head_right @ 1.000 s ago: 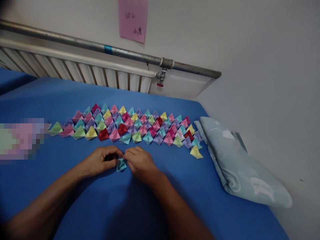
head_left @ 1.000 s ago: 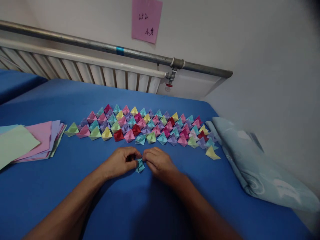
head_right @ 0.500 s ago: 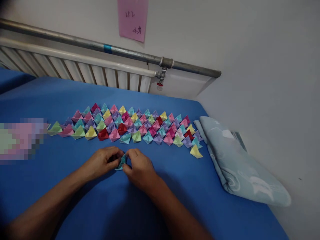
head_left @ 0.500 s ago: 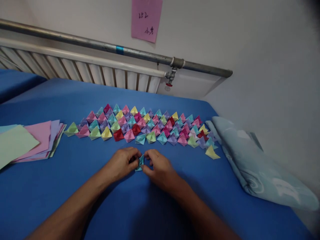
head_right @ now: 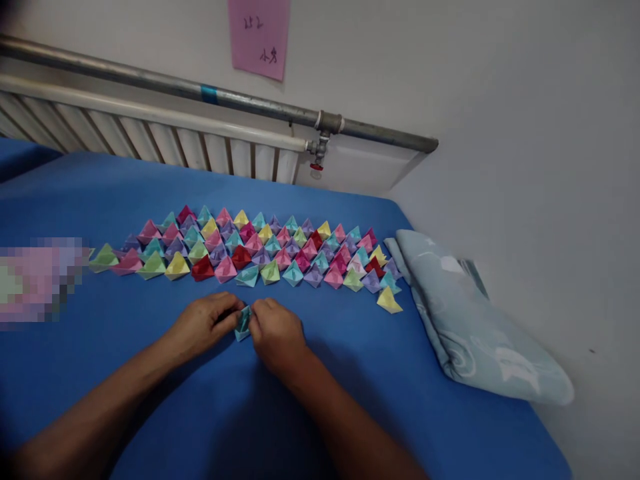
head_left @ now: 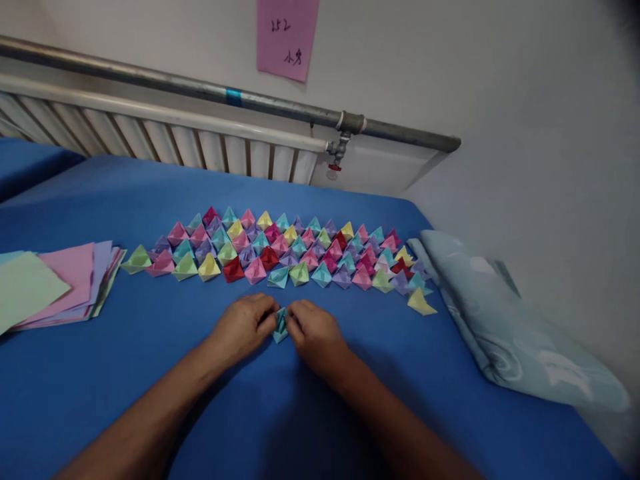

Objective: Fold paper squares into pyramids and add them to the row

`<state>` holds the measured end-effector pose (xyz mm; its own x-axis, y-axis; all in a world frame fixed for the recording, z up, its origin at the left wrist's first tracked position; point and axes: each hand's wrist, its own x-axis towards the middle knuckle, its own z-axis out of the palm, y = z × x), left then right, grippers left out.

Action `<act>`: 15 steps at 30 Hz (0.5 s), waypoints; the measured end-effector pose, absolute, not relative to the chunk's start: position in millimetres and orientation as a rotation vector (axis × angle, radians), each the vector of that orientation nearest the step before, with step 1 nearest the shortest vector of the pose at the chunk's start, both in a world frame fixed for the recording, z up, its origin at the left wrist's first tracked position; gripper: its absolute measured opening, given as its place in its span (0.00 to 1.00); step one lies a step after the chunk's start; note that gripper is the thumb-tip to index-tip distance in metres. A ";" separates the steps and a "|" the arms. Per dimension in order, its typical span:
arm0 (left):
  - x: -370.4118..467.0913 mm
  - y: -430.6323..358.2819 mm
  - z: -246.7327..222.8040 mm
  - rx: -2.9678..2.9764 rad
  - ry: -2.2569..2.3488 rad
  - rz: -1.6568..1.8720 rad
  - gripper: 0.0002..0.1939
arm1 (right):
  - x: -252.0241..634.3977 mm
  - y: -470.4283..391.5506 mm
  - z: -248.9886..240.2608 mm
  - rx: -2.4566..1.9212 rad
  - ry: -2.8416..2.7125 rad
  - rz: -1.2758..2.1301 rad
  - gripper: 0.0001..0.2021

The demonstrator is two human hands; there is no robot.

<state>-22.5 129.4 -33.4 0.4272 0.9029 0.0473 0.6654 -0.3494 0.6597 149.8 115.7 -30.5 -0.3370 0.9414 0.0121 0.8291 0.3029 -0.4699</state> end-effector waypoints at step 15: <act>-20.7 134.6 -38.0 2.145 1.366 0.477 0.06 | 147.9 117.1 -28.3 -1.660 -2.259 0.584 0.05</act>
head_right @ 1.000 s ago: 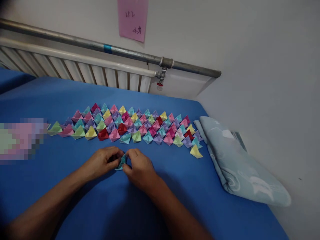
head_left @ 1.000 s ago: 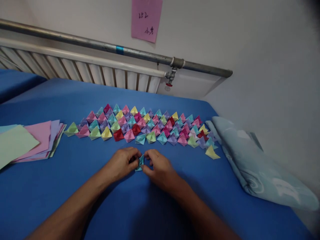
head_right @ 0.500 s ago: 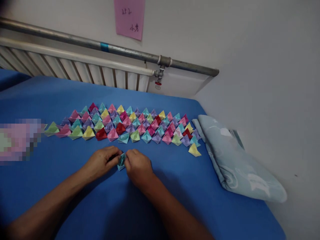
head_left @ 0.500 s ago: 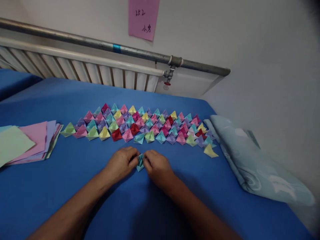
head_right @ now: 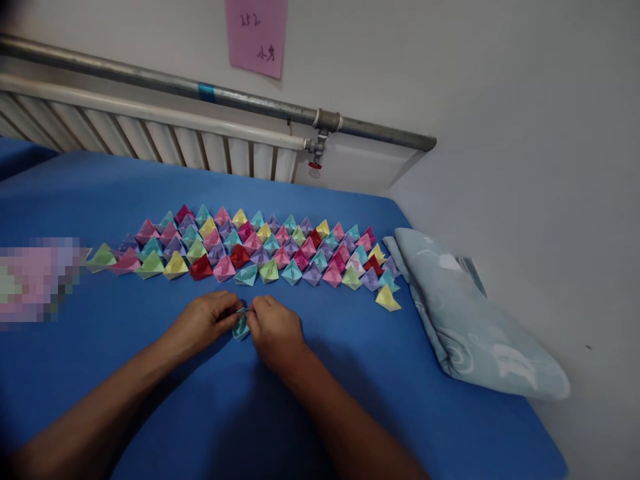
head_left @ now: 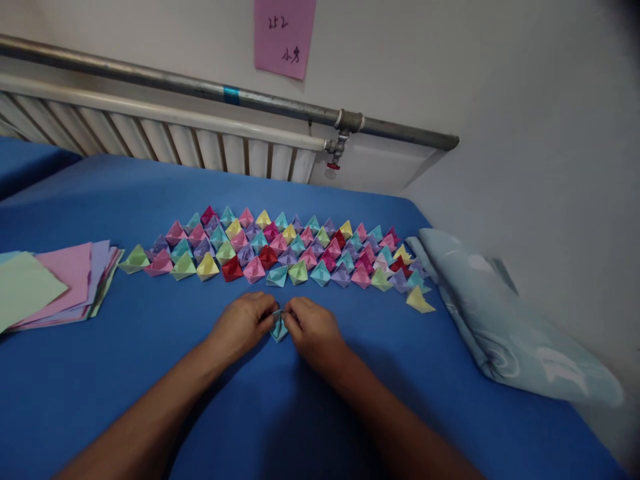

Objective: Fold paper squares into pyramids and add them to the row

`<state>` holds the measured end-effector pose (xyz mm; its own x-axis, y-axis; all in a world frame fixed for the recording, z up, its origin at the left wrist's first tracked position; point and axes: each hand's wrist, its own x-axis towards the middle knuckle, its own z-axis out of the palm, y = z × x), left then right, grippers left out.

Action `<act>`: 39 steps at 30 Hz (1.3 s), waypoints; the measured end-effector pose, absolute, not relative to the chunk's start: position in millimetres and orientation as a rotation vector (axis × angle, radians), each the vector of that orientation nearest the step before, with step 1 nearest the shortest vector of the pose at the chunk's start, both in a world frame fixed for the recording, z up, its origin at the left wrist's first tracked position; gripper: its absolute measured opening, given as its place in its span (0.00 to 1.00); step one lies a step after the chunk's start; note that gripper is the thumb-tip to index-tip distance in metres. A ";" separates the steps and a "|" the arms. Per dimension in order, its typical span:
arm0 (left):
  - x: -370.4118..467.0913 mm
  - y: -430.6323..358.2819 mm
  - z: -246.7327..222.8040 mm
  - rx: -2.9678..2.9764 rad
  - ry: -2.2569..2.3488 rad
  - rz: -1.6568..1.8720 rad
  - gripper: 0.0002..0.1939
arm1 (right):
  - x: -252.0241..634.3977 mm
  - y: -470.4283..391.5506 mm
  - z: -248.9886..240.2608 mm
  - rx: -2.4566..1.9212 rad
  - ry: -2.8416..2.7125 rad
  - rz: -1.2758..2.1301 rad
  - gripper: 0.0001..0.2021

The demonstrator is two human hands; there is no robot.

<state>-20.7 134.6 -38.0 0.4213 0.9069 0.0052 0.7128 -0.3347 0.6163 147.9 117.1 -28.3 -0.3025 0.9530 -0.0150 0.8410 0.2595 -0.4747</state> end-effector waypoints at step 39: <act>-19.6 131.3 -33.9 2.095 1.416 0.486 0.04 | 147.4 119.9 -29.1 -1.623 -2.153 0.669 0.03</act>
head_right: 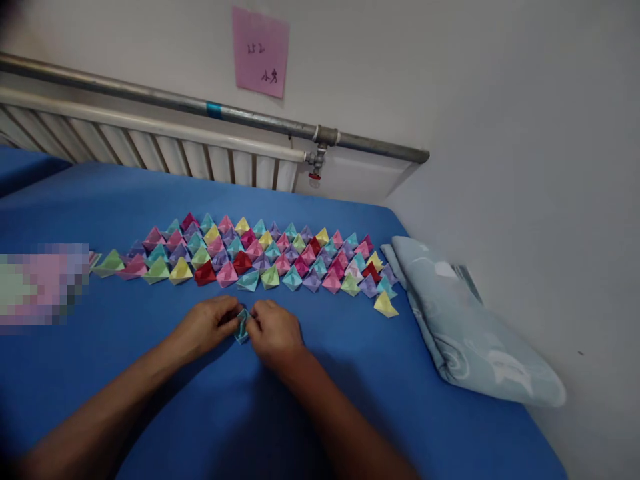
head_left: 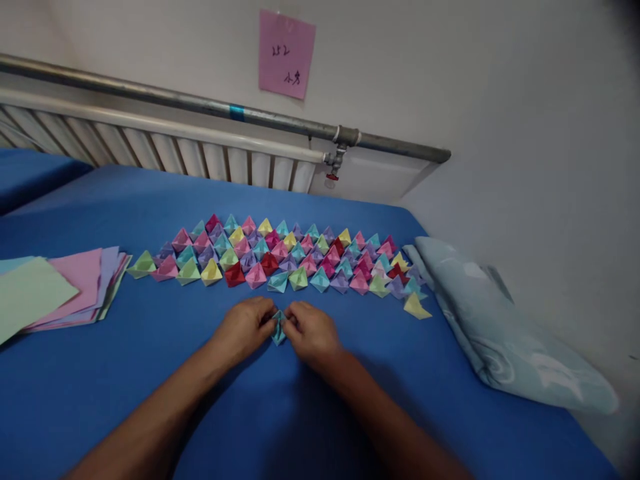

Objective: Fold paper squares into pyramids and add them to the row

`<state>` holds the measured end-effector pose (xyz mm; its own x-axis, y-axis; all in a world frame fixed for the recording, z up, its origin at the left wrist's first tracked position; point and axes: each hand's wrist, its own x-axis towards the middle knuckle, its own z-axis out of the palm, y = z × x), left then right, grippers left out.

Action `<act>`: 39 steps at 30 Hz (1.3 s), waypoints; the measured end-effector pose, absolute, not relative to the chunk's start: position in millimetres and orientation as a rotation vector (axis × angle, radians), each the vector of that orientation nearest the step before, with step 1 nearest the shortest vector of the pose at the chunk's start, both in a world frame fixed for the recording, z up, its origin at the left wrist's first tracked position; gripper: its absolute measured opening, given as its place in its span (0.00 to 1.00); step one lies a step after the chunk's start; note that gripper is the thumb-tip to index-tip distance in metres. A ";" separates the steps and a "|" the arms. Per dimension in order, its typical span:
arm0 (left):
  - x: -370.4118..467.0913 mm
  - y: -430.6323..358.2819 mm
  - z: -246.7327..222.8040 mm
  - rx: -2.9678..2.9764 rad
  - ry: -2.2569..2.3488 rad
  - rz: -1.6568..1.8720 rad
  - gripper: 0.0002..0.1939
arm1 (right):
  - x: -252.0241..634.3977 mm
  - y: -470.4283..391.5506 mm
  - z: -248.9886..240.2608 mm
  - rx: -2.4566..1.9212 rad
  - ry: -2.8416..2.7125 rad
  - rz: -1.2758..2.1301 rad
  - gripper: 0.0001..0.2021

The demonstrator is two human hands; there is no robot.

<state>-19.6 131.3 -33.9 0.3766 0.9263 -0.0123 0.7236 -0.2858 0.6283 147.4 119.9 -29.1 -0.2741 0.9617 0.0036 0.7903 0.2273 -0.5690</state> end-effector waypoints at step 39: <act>-17.0 133.0 -35.4 2.110 1.460 0.456 0.05 | 144.1 124.4 -28.0 -1.661 -2.137 0.698 0.04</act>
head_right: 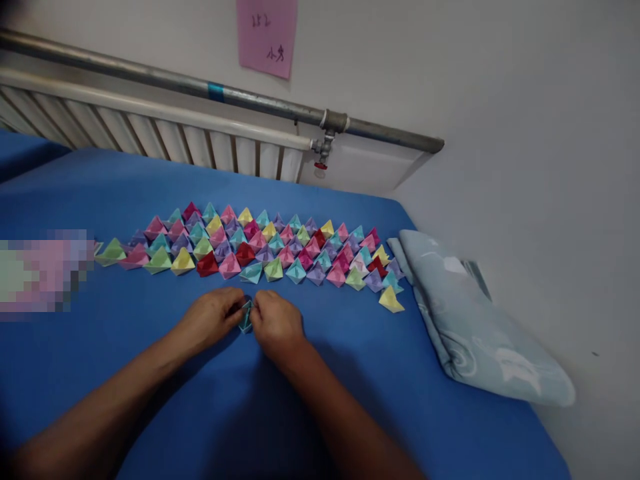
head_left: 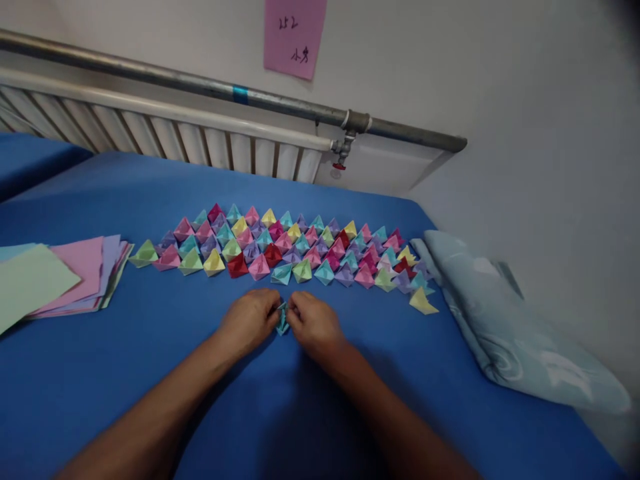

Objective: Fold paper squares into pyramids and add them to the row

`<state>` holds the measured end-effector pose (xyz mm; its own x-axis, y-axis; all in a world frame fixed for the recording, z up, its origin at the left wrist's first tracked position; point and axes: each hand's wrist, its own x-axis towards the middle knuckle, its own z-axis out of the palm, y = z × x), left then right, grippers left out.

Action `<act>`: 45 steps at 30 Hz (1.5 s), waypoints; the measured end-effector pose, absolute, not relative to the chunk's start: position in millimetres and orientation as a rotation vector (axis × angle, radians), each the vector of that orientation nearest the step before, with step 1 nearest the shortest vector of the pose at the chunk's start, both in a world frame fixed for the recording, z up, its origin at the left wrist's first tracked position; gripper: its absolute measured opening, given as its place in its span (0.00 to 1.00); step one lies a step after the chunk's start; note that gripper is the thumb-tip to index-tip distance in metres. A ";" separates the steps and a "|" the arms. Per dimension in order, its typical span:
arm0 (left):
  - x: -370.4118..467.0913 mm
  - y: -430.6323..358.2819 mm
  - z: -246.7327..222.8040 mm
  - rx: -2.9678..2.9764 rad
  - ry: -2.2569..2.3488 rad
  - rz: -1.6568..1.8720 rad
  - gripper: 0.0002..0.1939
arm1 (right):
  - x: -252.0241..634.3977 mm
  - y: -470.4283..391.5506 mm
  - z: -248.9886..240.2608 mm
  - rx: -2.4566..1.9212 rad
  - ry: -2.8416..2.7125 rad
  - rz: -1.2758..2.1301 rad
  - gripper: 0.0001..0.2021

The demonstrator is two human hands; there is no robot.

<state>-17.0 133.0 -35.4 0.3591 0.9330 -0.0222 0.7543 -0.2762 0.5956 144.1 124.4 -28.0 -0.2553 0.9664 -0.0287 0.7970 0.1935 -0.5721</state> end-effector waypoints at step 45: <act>-52.5 149.9 -33.7 1.806 1.520 0.540 0.24 | 164.7 71.2 -14.1 -1.311 -2.441 0.164 0.05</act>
<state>-52.5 149.9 -33.7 0.2227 0.9671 -0.1228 0.6731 -0.0614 0.7370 164.7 71.2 -14.1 -0.5023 0.8244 0.2608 0.7821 0.5618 -0.2697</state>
